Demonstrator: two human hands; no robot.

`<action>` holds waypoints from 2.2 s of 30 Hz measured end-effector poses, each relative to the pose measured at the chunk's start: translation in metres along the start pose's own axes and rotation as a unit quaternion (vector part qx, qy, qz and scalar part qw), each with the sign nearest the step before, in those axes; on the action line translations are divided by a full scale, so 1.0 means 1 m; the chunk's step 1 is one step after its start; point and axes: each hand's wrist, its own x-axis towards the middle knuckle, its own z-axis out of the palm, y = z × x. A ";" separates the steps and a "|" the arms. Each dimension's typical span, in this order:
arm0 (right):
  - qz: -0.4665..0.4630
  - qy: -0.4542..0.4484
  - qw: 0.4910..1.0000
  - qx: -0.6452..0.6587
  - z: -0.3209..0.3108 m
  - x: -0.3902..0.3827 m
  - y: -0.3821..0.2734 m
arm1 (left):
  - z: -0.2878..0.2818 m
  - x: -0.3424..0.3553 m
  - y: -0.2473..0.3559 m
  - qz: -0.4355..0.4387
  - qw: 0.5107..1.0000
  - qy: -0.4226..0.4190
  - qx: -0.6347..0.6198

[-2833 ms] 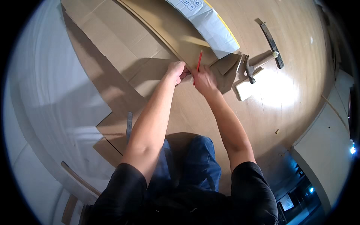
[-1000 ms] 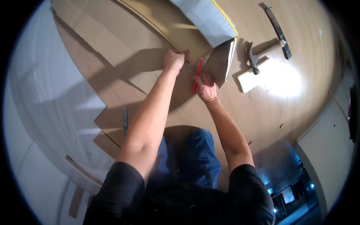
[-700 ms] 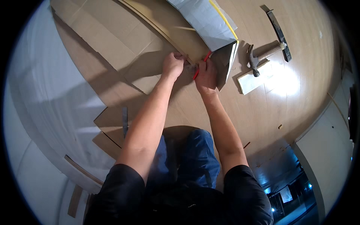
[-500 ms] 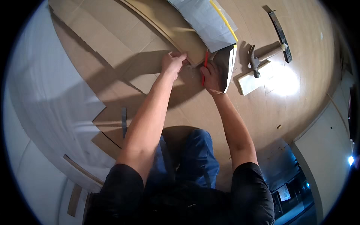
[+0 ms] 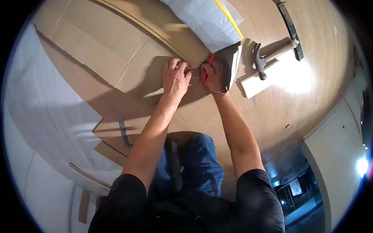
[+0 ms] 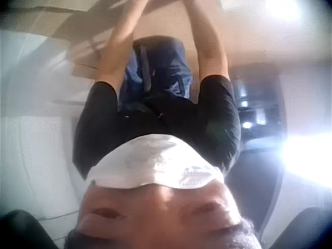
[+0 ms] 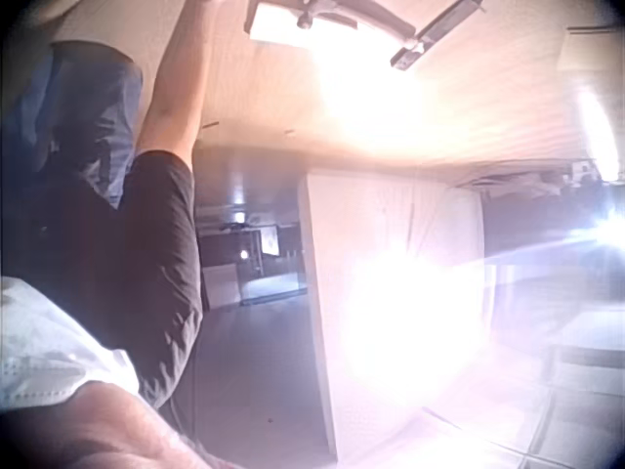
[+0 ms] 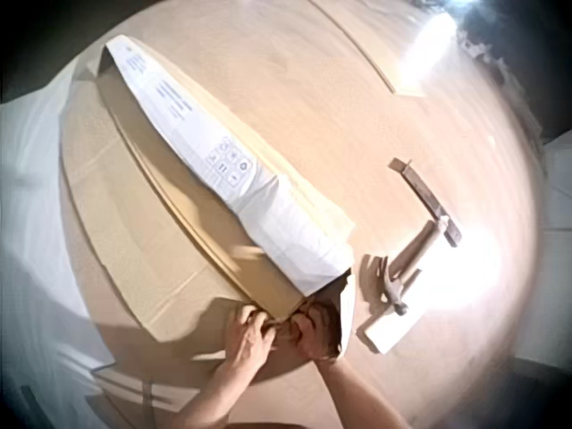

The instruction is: The person installs laminate flooring by tapping planks into place with a hammer and a wooden block, marking a plank with a pencil and a square, and positioning boards in a room under renovation.

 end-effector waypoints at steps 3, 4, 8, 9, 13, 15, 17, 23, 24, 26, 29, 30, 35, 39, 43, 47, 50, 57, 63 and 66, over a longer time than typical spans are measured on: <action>0.012 0.011 1.000 0.008 -0.001 0.003 -0.001 | -0.002 0.006 -0.004 0.047 0.999 0.005 -0.011; 0.022 0.014 1.000 0.010 0.000 0.003 -0.001 | -0.003 0.006 -0.001 0.051 0.999 0.000 -0.012; -0.003 -0.008 1.000 0.014 -0.005 0.010 0.001 | -0.009 0.008 0.006 0.055 0.994 -0.065 0.072; 0.002 -0.012 1.000 0.006 -0.005 0.008 0.002 | -0.007 0.009 0.005 0.061 0.991 -0.073 0.093; 0.015 -0.026 0.999 -0.022 -0.004 0.004 0.000 | -0.001 0.003 -0.004 0.109 0.988 -0.057 0.089; 0.006 -0.025 0.999 -0.027 -0.003 0.001 0.000 | 0.003 0.000 -0.014 0.140 0.988 -0.030 0.060; -0.015 -0.015 0.999 -0.024 -0.001 -0.006 0.003 | 0.010 -0.005 -0.032 0.161 0.986 -0.026 0.046; -0.105 -0.050 0.993 0.035 -0.003 -0.015 0.013 | 0.020 -0.017 -0.044 0.225 0.972 -0.024 0.063; -0.106 -0.049 0.992 0.044 -0.003 -0.014 0.015 | 0.020 -0.015 -0.044 0.233 0.970 0.001 0.076; -0.104 -0.052 0.991 0.067 -0.001 -0.018 0.013 | 0.017 -0.019 -0.044 0.213 0.975 -0.017 0.063; -0.086 -0.050 0.992 0.082 0.005 -0.022 0.015 | 0.019 -0.023 -0.033 0.151 0.987 0.035 0.030; -0.077 -0.047 0.993 0.076 0.007 -0.022 0.014 | 0.021 -0.027 -0.025 0.084 0.996 0.008 0.024; -0.105 -0.014 0.989 0.098 -0.005 -0.014 0.016 | 0.015 -0.011 -0.001 -0.299 0.879 -0.022 -0.371; -0.030 -0.008 0.997 0.077 0.004 -0.027 0.011 | -0.004 0.021 0.016 -0.379 0.699 -0.022 -0.606; -0.018 0.037 0.996 0.078 0.012 -0.033 0.011 | 0.016 0.022 0.028 -0.368 0.760 0.064 -0.532; 0.001 0.060 0.997 0.041 -0.007 -0.018 0.005 | 0.008 0.027 0.047 -0.385 0.793 0.076 -0.466; -0.002 0.055 0.998 0.041 -0.001 -0.015 -0.002 | 0.029 0.031 0.000 -0.443 0.757 0.053 -0.478; 0.056 0.119 0.989 0.065 0.003 -0.018 0.008 | 0.027 0.036 0.032 -0.450 0.707 0.113 -0.534; 0.028 0.094 0.993 0.064 0.001 -0.006 -0.001 | 0.004 0.039 0.026 -0.464 0.658 0.039 -0.592; 0.069 0.065 0.992 0.087 0.003 -0.013 -0.001 | 0.000 0.036 0.011 -0.442 0.666 -0.020 -0.601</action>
